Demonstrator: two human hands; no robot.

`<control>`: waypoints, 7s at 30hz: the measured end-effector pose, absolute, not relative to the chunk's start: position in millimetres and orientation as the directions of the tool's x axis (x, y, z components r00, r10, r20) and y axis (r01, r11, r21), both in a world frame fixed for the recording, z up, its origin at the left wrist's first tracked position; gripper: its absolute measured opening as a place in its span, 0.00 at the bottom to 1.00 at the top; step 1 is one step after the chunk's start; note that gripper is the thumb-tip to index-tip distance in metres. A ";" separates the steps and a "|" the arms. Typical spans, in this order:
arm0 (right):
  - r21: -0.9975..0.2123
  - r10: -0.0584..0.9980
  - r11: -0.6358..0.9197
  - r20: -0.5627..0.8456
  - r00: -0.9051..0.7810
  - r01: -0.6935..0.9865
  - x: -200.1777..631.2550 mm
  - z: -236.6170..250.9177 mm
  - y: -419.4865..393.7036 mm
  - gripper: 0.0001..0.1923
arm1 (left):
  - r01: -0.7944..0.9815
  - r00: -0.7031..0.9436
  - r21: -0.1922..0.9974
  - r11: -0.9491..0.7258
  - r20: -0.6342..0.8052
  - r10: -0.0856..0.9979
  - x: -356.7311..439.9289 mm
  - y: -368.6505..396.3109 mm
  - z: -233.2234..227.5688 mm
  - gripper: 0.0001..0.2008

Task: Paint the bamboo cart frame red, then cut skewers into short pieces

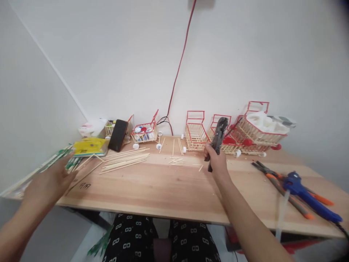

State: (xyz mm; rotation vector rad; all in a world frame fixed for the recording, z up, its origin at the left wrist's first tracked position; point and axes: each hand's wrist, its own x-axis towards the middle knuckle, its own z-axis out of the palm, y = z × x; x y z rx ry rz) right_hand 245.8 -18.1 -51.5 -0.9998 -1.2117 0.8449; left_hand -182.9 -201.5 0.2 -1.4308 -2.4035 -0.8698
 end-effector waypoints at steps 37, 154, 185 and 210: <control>-0.920 0.950 0.314 0.304 0.079 -0.235 241.7 -47.5 -21.5 0.17 | -0.238 0.208 0.947 0.217 -0.169 0.963 -52.4 -112.5 -20.4 0.10; -0.551 0.725 0.689 0.517 -0.456 0.471 218.0 -60.2 -50.0 0.08 | 0.447 -0.059 0.812 -0.375 0.444 0.894 56.1 -72.1 -70.7 0.02; -0.986 0.917 0.117 0.152 -0.368 -0.116 227.2 -61.4 -33.6 0.15 | 0.103 0.189 0.926 -0.363 0.340 0.921 52.5 -90.6 -49.2 0.06; -0.891 0.912 0.329 0.214 -0.350 0.312 236.8 -21.7 -59.4 0.21 | -0.062 0.180 0.993 -0.097 0.107 0.978 49.9 -94.2 -38.2 0.12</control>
